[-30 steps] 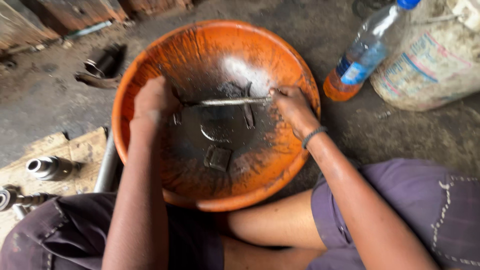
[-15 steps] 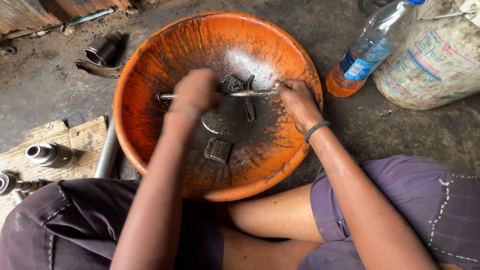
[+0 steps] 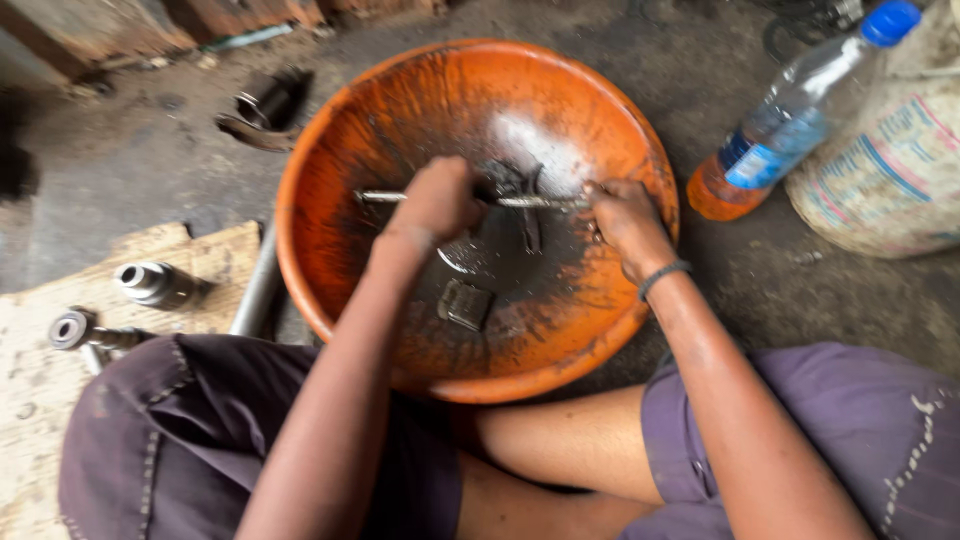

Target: The person cleans a metal rod and a smaller metal block in an orange basin containing dark liquid, rubbing the parts by hand to remove grime.

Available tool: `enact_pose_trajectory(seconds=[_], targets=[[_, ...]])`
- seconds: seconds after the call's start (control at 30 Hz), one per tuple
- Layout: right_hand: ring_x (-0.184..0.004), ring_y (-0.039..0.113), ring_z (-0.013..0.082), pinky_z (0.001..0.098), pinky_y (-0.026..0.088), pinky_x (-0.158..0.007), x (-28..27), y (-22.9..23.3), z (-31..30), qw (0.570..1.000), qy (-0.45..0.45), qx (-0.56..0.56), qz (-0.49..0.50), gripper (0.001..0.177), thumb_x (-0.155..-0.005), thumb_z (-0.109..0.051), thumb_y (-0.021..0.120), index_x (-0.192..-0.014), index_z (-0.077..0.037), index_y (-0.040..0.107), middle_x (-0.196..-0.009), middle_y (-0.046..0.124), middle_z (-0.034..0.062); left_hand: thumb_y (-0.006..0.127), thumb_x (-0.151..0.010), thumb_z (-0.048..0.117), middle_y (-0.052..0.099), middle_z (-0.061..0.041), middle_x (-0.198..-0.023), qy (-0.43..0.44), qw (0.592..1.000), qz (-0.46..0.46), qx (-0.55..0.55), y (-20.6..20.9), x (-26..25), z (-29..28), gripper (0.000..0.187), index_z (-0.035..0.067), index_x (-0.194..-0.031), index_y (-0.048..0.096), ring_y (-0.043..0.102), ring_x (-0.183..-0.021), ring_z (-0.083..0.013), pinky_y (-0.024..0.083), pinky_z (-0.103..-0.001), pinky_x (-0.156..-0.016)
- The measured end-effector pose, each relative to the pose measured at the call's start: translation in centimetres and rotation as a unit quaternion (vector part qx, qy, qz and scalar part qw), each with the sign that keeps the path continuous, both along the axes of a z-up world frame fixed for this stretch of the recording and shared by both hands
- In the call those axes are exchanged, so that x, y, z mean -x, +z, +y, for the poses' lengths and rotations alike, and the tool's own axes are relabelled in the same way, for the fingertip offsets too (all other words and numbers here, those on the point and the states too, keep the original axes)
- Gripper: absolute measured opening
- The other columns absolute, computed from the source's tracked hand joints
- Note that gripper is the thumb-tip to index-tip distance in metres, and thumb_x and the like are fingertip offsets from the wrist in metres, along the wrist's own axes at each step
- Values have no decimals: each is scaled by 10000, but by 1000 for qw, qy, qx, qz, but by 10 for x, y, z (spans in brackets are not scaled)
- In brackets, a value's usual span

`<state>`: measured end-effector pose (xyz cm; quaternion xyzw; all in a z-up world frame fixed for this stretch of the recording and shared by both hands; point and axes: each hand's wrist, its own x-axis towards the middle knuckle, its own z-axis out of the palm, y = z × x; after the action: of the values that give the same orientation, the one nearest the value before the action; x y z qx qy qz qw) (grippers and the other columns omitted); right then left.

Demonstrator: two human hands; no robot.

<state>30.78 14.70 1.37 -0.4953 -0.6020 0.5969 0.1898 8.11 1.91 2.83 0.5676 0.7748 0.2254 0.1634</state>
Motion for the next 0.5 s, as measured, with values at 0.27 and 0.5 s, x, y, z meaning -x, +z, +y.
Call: enact_pose_trajectory(seconds=[0.27,0.5], targets=[[-595,597,140,318,518,-495,3,4,-1,999,-14,-4,-30,275,-1032,-268,561,-1024,-12,660,-804,691,78,716,-825,156,729,-212,-927,174,978,114,3,-11,51,-22,145,73,-912,796,712,-877,-407,573,-498,-771],[-595,594,117,279,464,-531,1,-3,3,1000,8,-29,-5,265,-1036,-245,570,-1017,-1,673,-784,683,74,680,-831,82,753,-187,-951,143,975,169,37,-24,31,-5,129,80,-903,787,744,-912,-381,606,-484,-819]])
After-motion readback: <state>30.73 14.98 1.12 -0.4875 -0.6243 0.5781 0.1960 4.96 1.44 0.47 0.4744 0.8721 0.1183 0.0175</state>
